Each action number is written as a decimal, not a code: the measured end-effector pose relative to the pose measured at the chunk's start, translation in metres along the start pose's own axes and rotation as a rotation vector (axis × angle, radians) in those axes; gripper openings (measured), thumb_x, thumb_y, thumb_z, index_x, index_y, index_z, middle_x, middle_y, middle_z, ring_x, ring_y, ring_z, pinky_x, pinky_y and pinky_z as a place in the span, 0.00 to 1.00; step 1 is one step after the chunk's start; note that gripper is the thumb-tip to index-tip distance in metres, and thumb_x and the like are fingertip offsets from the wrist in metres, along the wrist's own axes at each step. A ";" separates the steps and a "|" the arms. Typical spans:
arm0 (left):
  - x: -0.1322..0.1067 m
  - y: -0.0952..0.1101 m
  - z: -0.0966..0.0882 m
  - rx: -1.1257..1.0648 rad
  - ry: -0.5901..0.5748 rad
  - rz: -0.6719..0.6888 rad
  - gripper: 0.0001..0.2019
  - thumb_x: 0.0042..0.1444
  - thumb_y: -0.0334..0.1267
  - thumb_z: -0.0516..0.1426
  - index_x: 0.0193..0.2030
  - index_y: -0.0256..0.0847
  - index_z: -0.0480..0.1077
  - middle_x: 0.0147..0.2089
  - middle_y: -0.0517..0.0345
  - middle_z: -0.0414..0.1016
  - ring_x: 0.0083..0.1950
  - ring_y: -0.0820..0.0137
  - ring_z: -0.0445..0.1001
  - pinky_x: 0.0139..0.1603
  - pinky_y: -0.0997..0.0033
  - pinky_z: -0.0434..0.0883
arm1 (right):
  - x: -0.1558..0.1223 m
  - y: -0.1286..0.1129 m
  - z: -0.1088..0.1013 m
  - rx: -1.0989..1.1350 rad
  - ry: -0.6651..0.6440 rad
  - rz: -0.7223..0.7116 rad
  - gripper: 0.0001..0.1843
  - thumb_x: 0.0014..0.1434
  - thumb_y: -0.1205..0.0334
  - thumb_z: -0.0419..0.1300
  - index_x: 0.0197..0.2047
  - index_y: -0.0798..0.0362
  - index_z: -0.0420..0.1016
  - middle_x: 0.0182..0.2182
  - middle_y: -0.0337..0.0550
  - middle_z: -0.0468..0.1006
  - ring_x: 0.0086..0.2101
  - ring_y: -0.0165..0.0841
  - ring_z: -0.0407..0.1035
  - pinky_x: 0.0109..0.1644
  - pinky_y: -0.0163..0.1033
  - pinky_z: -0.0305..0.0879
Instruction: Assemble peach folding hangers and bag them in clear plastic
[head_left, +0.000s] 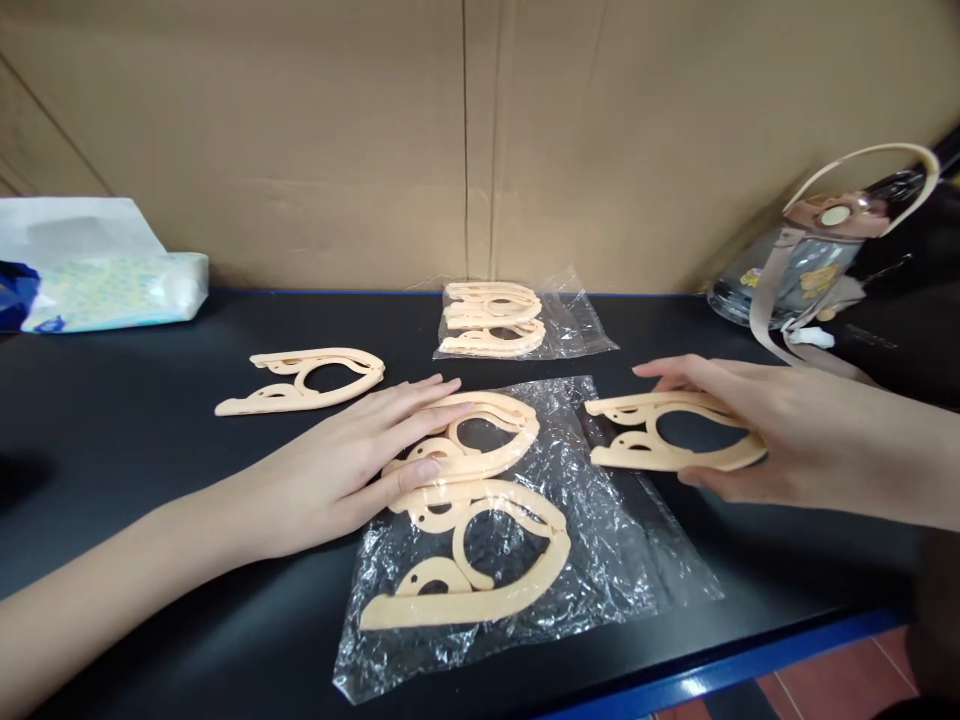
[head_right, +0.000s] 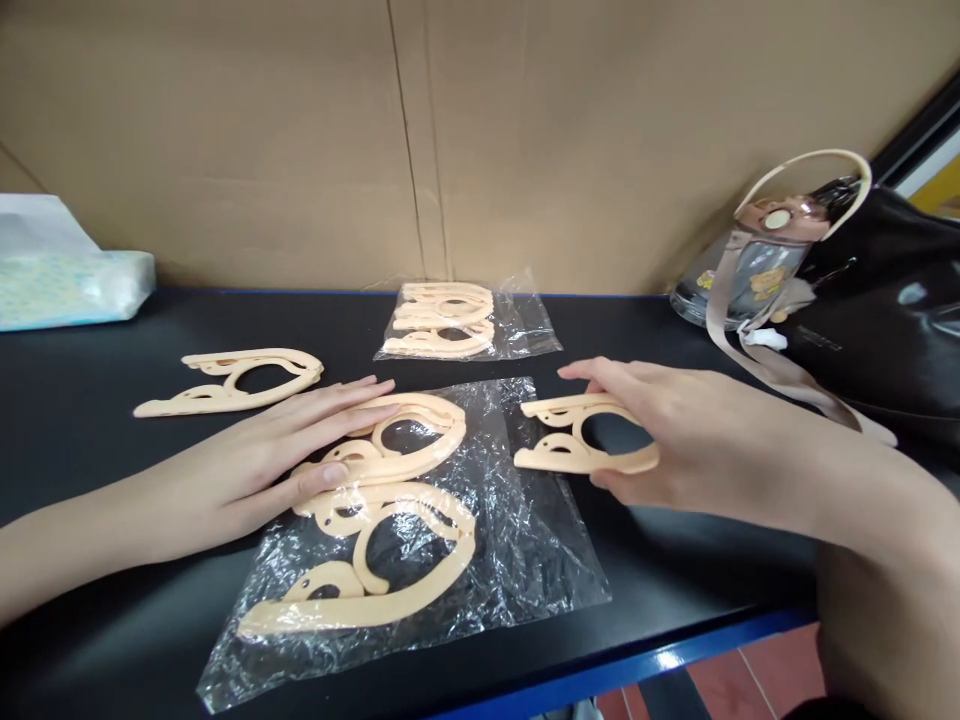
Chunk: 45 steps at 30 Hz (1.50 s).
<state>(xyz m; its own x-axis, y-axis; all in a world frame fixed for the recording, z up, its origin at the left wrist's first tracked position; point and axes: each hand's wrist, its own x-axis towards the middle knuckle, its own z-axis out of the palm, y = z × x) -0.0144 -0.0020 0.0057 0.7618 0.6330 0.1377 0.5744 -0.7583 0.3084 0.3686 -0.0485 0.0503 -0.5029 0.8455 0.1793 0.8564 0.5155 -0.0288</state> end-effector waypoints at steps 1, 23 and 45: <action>0.000 0.001 0.000 0.003 -0.002 -0.003 0.24 0.72 0.49 0.46 0.73 0.58 0.54 0.76 0.62 0.54 0.76 0.57 0.52 0.73 0.45 0.55 | -0.002 -0.005 -0.001 0.011 -0.003 -0.031 0.41 0.48 0.51 0.68 0.64 0.44 0.64 0.48 0.49 0.81 0.34 0.50 0.79 0.29 0.52 0.75; -0.006 0.006 -0.002 0.098 -0.003 0.101 0.36 0.65 0.58 0.52 0.76 0.56 0.45 0.77 0.57 0.49 0.76 0.51 0.51 0.74 0.41 0.52 | 0.014 -0.047 0.010 0.245 -0.225 -0.250 0.45 0.57 0.50 0.68 0.73 0.45 0.54 0.64 0.49 0.70 0.59 0.45 0.69 0.59 0.49 0.70; -0.012 0.032 -0.003 0.130 -0.086 0.181 0.59 0.45 0.62 0.66 0.77 0.48 0.41 0.77 0.47 0.45 0.76 0.41 0.45 0.71 0.31 0.53 | 0.022 -0.067 0.020 0.691 -0.242 -0.172 0.39 0.64 0.67 0.61 0.72 0.34 0.51 0.58 0.35 0.76 0.51 0.30 0.75 0.55 0.36 0.72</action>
<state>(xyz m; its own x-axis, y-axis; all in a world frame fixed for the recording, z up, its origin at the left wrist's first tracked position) -0.0059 -0.0332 0.0168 0.8754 0.4735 0.0970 0.4556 -0.8754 0.1613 0.2976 -0.0620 0.0369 -0.7026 0.7114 0.0182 0.5357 0.5455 -0.6445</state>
